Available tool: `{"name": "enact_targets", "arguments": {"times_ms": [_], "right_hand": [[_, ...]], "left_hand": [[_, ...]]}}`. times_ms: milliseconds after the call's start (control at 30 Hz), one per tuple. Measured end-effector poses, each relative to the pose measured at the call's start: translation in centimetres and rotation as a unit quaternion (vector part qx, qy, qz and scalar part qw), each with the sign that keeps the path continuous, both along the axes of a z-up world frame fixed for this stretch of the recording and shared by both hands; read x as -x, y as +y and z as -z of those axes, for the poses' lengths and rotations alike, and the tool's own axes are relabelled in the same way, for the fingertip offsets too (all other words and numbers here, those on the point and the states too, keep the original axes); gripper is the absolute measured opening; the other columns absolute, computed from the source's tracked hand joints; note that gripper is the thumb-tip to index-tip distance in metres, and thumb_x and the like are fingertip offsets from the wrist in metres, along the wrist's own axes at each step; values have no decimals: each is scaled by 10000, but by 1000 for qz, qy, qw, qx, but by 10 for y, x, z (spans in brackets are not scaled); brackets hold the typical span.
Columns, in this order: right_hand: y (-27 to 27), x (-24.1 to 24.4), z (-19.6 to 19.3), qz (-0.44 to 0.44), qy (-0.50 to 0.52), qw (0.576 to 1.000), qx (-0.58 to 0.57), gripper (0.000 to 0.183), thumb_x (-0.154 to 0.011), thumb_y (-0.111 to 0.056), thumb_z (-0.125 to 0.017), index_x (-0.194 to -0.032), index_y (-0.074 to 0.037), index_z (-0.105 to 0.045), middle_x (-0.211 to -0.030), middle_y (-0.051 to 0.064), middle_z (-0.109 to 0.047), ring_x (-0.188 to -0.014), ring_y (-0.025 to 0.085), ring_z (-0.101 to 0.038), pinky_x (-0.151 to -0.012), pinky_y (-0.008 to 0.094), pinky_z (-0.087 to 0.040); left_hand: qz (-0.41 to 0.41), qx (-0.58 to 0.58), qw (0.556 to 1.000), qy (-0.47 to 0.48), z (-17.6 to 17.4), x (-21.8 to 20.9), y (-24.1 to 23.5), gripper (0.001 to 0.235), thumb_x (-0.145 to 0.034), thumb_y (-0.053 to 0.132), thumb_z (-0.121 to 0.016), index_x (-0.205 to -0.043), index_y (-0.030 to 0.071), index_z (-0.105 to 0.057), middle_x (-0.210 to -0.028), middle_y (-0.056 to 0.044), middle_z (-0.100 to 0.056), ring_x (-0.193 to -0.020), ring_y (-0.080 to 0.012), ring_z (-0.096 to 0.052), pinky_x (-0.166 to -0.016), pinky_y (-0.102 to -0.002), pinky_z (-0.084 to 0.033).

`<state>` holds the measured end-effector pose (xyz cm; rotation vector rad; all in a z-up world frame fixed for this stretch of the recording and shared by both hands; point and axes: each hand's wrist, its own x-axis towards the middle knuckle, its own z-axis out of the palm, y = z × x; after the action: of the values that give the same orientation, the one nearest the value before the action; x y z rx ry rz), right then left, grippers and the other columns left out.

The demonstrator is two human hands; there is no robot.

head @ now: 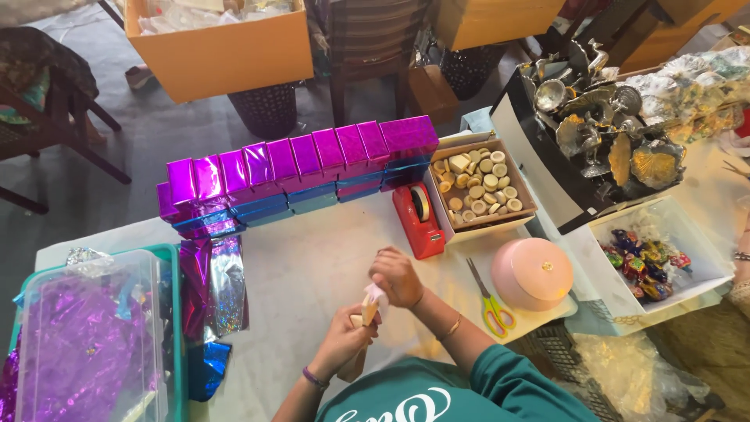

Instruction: The person wipes a wooden block with a cloth, then places it on a sheet of shiny purple wrapping paper. They fold the paper around the block to create a small gift box and secure it with tape.

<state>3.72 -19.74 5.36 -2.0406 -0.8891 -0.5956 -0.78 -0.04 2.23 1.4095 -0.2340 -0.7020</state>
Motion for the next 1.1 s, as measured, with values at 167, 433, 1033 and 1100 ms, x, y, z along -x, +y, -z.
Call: {"name": "enact_targets", "arguments": {"times_ms": [167,433,1033,1100], "right_hand": [[22,13,-20,35,-35,998,35,338,-1018,-286,-492,-777,-72,-594,-750,104,-586,-754,326,-604,-875,467,-505],[3,-11,18,-13,-34,999,30,352,-1027,-339,-509,-799,-82,-587,-773,97,-576,-781,330,-591,-870,446,-499],[37,8,-16,-47,-59,996,50,481,-1048,-453,-473,-757,-77,-543,-730,106,-516,-709,333,-551,-825,457,-512],[39,8,-21,-103,-98,987,69,481,-1044,-466,-505,-758,-80,-532,-734,100,-515,-719,320,-572,-794,439,-506]], "left_hand": [[-3,19,998,-53,25,-3,5,111,-780,32,-658,-887,38,-688,-814,-16,-673,-733,-116,-678,-630,-284,-562],[-28,-5,999,26,15,7,8,61,-829,85,-607,-849,49,-652,-783,-32,-648,-721,-137,-676,-614,-300,-565],[-15,27,994,-109,40,-2,14,205,-738,29,-691,-943,20,-692,-867,-33,-677,-755,-140,-645,-652,-304,-562],[-30,14,994,-107,10,1,12,242,-722,34,-650,-959,74,-681,-822,-33,-673,-727,-132,-632,-623,-295,-546]]}}
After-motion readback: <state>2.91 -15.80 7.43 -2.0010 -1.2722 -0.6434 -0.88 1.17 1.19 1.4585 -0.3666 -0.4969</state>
